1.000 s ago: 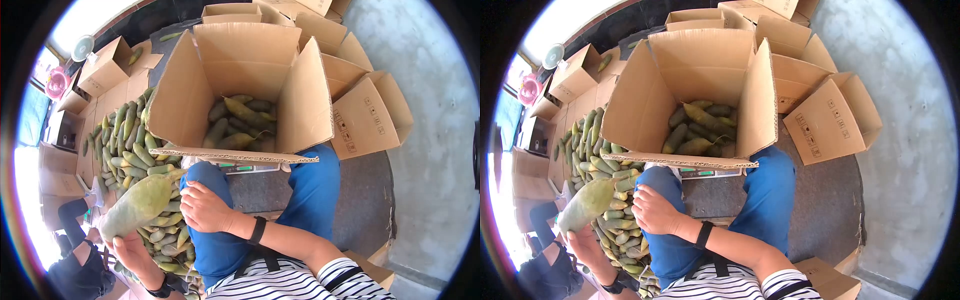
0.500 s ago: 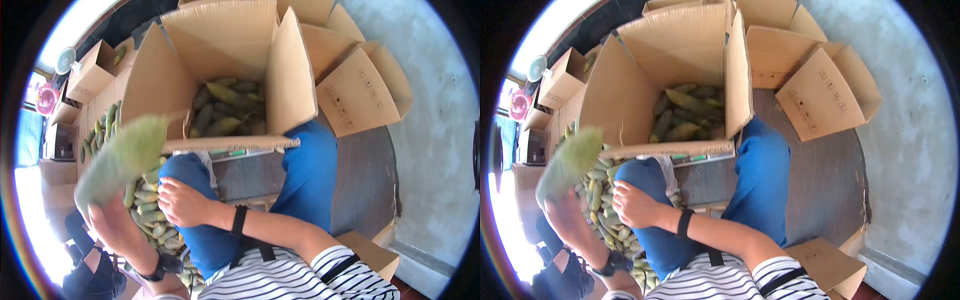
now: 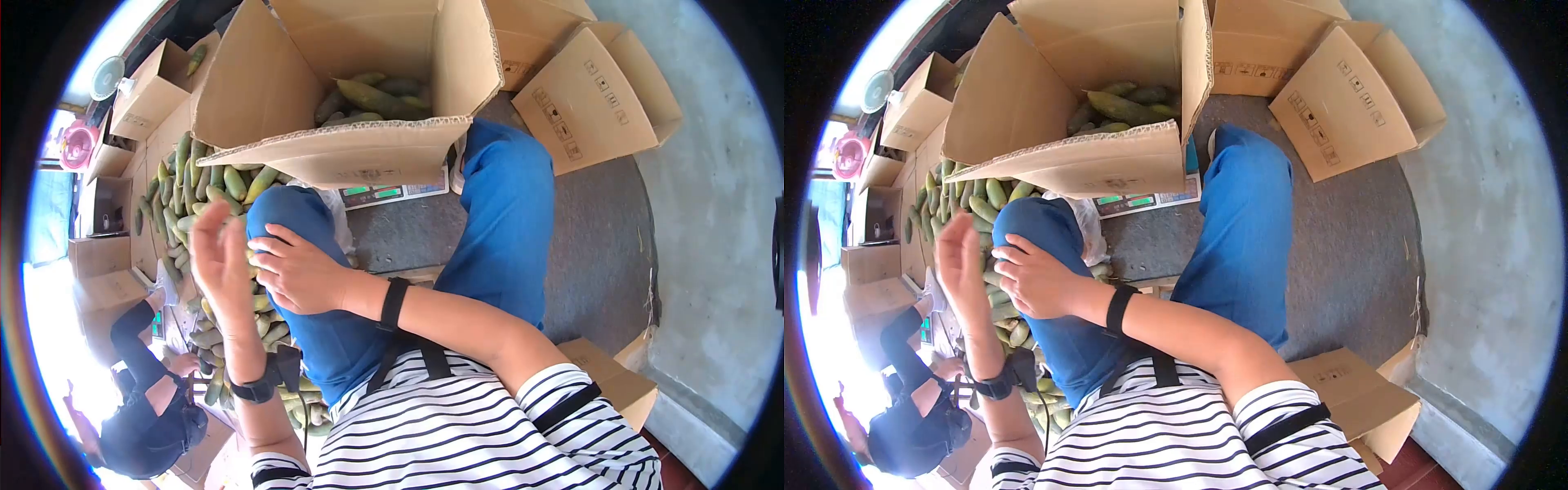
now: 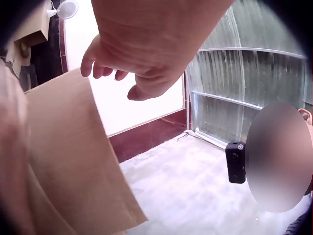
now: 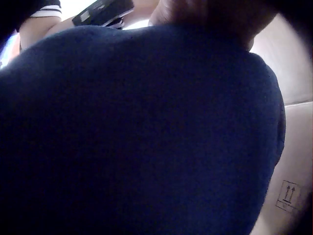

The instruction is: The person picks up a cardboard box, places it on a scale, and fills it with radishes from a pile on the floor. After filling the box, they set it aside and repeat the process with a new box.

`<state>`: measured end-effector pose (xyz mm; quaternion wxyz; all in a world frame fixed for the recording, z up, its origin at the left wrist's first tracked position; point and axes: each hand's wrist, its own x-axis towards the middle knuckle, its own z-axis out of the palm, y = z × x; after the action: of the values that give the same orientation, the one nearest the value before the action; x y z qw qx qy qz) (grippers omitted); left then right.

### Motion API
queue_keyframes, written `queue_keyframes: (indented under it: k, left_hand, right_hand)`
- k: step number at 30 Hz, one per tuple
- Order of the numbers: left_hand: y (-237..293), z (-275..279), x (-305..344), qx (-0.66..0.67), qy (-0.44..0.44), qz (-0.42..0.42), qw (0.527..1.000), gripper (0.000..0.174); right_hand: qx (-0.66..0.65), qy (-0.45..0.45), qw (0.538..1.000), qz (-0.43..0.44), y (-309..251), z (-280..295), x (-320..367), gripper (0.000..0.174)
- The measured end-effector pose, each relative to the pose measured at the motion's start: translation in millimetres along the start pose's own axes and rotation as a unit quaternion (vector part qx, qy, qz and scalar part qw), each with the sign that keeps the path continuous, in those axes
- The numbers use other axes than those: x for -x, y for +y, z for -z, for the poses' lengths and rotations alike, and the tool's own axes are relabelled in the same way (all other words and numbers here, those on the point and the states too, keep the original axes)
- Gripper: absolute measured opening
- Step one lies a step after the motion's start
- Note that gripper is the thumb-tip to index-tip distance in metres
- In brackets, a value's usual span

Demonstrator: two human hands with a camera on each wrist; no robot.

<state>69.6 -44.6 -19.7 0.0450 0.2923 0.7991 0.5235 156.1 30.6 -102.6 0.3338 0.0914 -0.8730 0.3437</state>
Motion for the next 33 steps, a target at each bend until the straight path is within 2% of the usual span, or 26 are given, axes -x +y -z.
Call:
queue_keyframes:
  k: [2, 3, 4, 5, 6, 8, 9, 10, 11, 12, 13, 15, 17, 18, 21, 23, 24, 26, 27, 30, 32, 33]
  left_hand:
    - [-17.4, -4.7, 16.9, -0.014, -0.067, 0.04, 0.997, 0.027]
    - [-17.8, -7.7, 21.3, -0.121, -0.101, 0.026, 0.987, 0.029]
    - [-19.5, -12.1, 25.7, -0.188, -0.118, -0.041, 0.974, 0.036]
    - [-22.3, -16.2, 27.6, -0.242, -0.12, -0.098, 0.958, 0.042]
    - [-23.5, -18.2, 27.4, -0.294, -0.122, -0.154, 0.935, 0.049]
    - [-20.8, -16.8, 21.6, -0.331, -0.142, -0.163, 0.919, 0.055]
    - [-19.8, -16.0, 19.5, -0.369, -0.166, -0.169, 0.899, 0.061]
    - [-19.7, -16.3, 17.8, -0.368, -0.162, -0.17, 0.9, 0.061]
    - [-20.2, -17.7, 15.7, -0.388, -0.167, -0.166, 0.891, 0.064]
    - [-19.6, -20.0, 12.2, -0.407, -0.173, -0.163, 0.882, 0.067]
    - [-17.7, -21.3, 8.8, -0.409, -0.182, -0.14, 0.883, 0.069]
    - [-18.9, -23.2, 4.8, -0.412, -0.182, -0.134, 0.883, 0.069]
    - [-22.3, -22.6, 4.5, -0.418, -0.183, -0.128, 0.881, 0.07]
    - [-24.6, -23.2, 4.3, -0.412, -0.179, -0.134, 0.883, 0.071]
    - [-28.2, -23.9, 4.3, -0.404, -0.17, -0.149, 0.886, 0.072]
    - [-27.8, -24.3, 5.1, -0.411, -0.168, -0.153, 0.883, 0.07]
    - [-32.1, -24.0, 4.6, -0.416, -0.168, -0.169, 0.878, 0.069]
    - [-38.3, -23.6, 3.4, -0.407, -0.169, -0.183, 0.879, 0.067]
    - [-43.1, -23.0, 2.1, -0.408, -0.168, -0.191, 0.877, 0.067]
    - [-43.3, -25.4, 0.5, -0.409, -0.172, -0.181, 0.878, 0.069]
    - [-48.3, -27.4, -3.6, -0.417, -0.181, -0.195, 0.869, 0.069]
    - [-53.0, -28.3, -7.1, -0.425, -0.18, -0.207, 0.863, 0.069]
  right_hand:
    - [-0.005, 0.0, 1.0, -0.002, -8.3, 0.0, 9.5, 0.023]
    - [-0.012, 0.023, 1.0, 0.0, -13.6, -1.8, 14.8, 0.024]
    - [-0.02, 0.047, 0.999, 0.001, -19.9, -3.4, 20.8, 0.025]
    - [-0.04, -0.004, 0.999, -0.018, -28.9, -4.3, 28.1, 0.024]
    - [-0.039, -0.005, 0.999, -0.015, -38.7, 2.6, 31.1, 0.024]
    - [-0.084, -0.108, 0.989, -0.064, -60.6, 32.5, 30.4, 0.022]
    - [-0.173, -0.196, 0.956, -0.135, -72.2, 48.7, 29.1, 0.02]
    - [-0.257, -0.278, 0.903, -0.202, -83.5, 66.7, 27.4, 0.019]
    - [-0.295, -0.231, 0.91, -0.179, -93.3, 86.1, 28.5, 0.017]
    - [-0.344, -0.221, 0.9, -0.149, -102.1, 107.9, 23.9, 0.016]
    - [-0.403, -0.17, 0.888, -0.141, -114.0, 129.8, 21.2, 0.019]
    - [-0.475, -0.115, 0.866, -0.106, -134.9, 173.1, 17.1, 0.013]
    - [-0.503, -0.056, 0.858, -0.088, -152.4, 206.6, 18.5, 0.01]
    - [-0.493, 0.002, 0.868, -0.06, -159.2, 218.0, 17.8, 0.011]
    - [-0.466, 0.061, 0.882, -0.041, -179.4, 233.1, 29.1, 0.01]
    - [-0.529, 0.13, 0.838, 0.031, -195.0, 231.9, 37.3, 0.025]
    - [-0.513, 0.138, 0.847, 0.028, -202.4, 233.5, 39.1, 0.025]
    - [-0.517, 0.194, 0.833, 0.04, -217.1, 239.4, 40.0, 0.025]
    - [-0.5, 0.201, 0.841, 0.038, -221.2, 243.3, 43.9, 0.025]
    - [-0.464, 0.145, 0.871, 0.07, -224.8, 261.5, 55.6, 0.021]
    - [-0.45, 0.142, 0.881, 0.032, -228.0, 274.7, 67.7, 0.018]
    - [-0.402, 0.145, 0.903, -0.039, -225.4, 277.7, 72.5, 0.011]
